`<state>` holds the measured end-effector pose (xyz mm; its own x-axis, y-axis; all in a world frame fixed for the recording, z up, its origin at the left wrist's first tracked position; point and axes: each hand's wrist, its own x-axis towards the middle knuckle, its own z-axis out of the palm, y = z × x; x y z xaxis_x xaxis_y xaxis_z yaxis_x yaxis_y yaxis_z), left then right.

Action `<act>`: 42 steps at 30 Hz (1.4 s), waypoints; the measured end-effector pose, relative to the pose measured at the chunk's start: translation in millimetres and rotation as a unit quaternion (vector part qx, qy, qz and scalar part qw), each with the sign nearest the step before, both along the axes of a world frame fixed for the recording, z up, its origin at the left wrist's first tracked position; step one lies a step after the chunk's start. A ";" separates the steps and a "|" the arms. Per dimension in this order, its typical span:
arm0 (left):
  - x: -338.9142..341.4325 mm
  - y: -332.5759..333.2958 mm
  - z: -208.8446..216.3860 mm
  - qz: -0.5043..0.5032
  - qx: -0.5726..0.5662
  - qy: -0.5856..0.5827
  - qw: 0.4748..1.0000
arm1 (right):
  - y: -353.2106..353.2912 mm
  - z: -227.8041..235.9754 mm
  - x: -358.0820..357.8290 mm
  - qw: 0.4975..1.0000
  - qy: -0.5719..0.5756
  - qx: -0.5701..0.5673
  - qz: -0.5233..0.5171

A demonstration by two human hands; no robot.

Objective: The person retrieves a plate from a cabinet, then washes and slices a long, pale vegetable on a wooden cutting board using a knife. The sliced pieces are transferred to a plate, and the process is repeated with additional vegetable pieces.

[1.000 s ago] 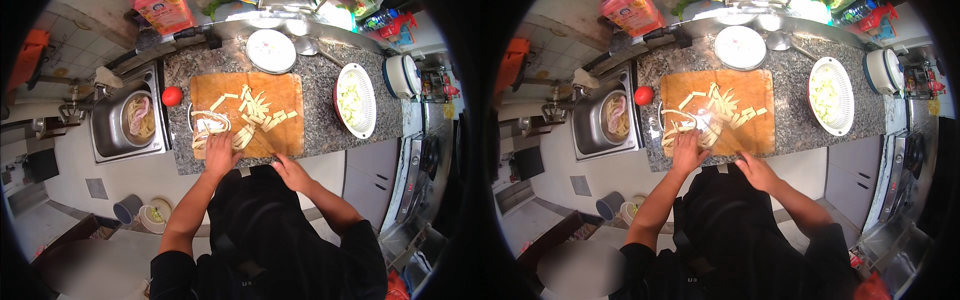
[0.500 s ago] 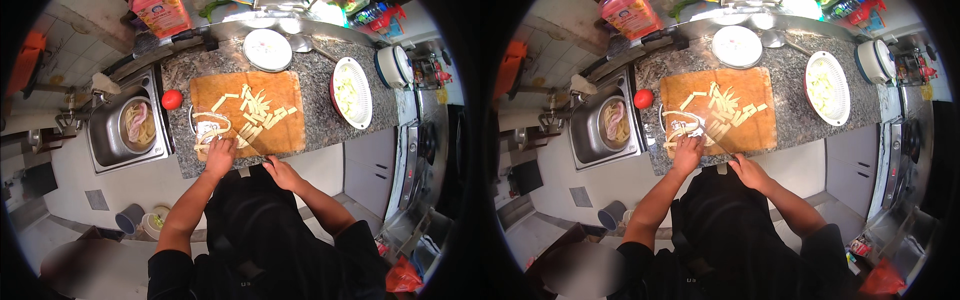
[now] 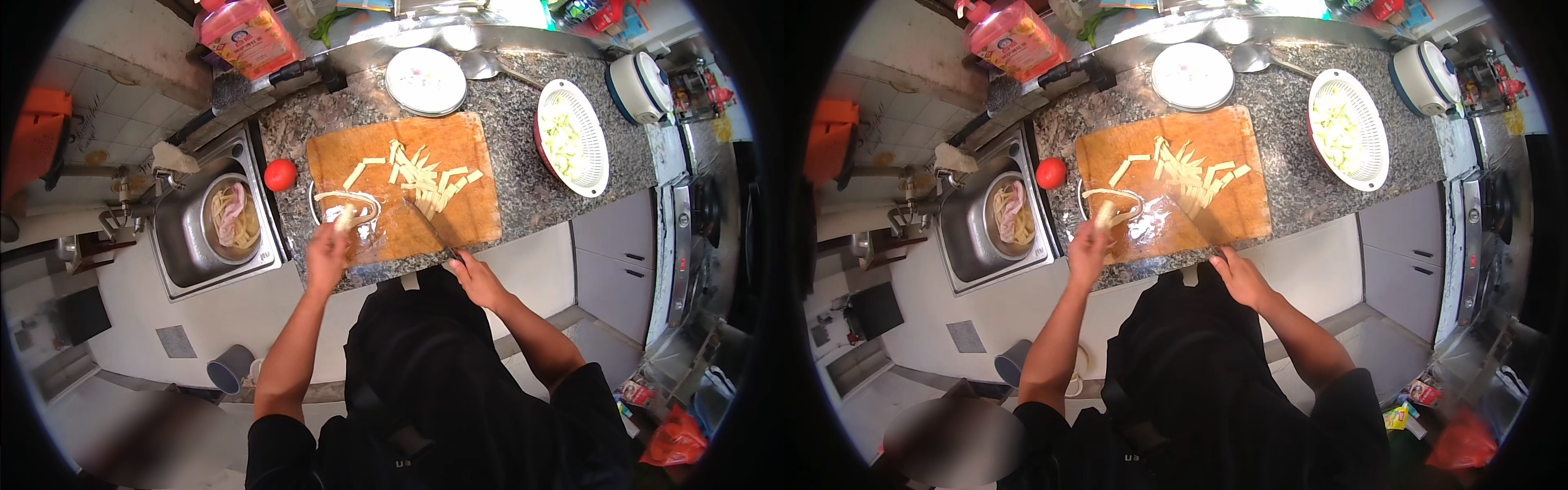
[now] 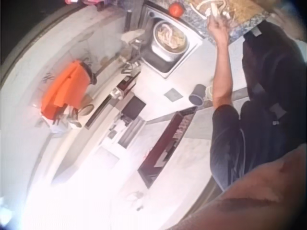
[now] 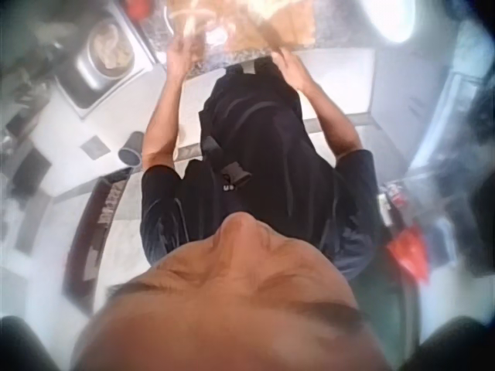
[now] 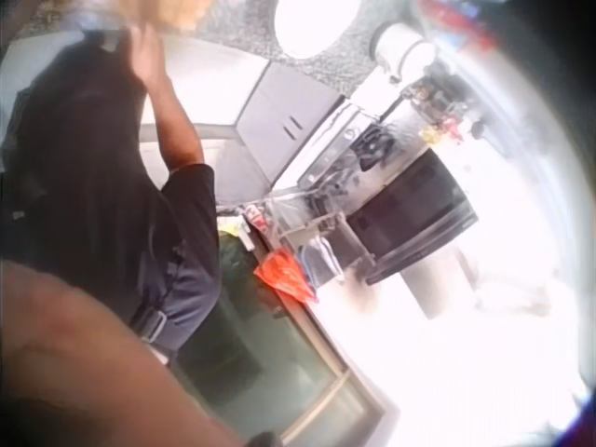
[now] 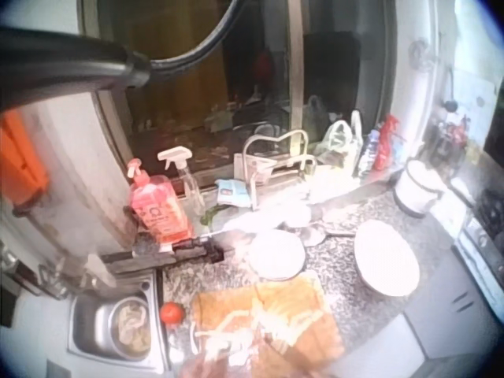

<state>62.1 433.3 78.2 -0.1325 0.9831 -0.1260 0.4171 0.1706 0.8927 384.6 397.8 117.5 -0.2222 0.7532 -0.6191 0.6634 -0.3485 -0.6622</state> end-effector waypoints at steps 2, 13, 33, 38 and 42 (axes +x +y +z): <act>-13.2 4.2 39.5 0.098 -0.092 -0.159 0.978 | -2.9 0.7 2.4 1.000 0.011 -0.005 -0.002; -44.7 4.8 245.9 0.170 0.159 -0.339 0.911 | 3.1 1.4 13.6 0.999 0.042 -0.007 -0.014; 48.2 55.2 63.8 -0.159 0.023 0.256 0.953 | -0.9 4.7 19.7 0.995 0.086 0.010 -0.047; 82.3 47.3 -32.2 -0.168 0.066 0.381 0.907 | 3.2 23.2 13.7 0.997 0.071 0.002 -0.027; 81.0 44.1 -34.1 -0.209 0.125 0.410 0.879 | 1.3 18.1 11.6 0.998 0.048 0.016 -0.027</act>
<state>143.2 477.5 44.1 0.3022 0.9507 0.0700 0.9174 -0.3100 0.2497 396.2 399.1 135.6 -0.2386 0.7844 -0.5725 0.5770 -0.3596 -0.7333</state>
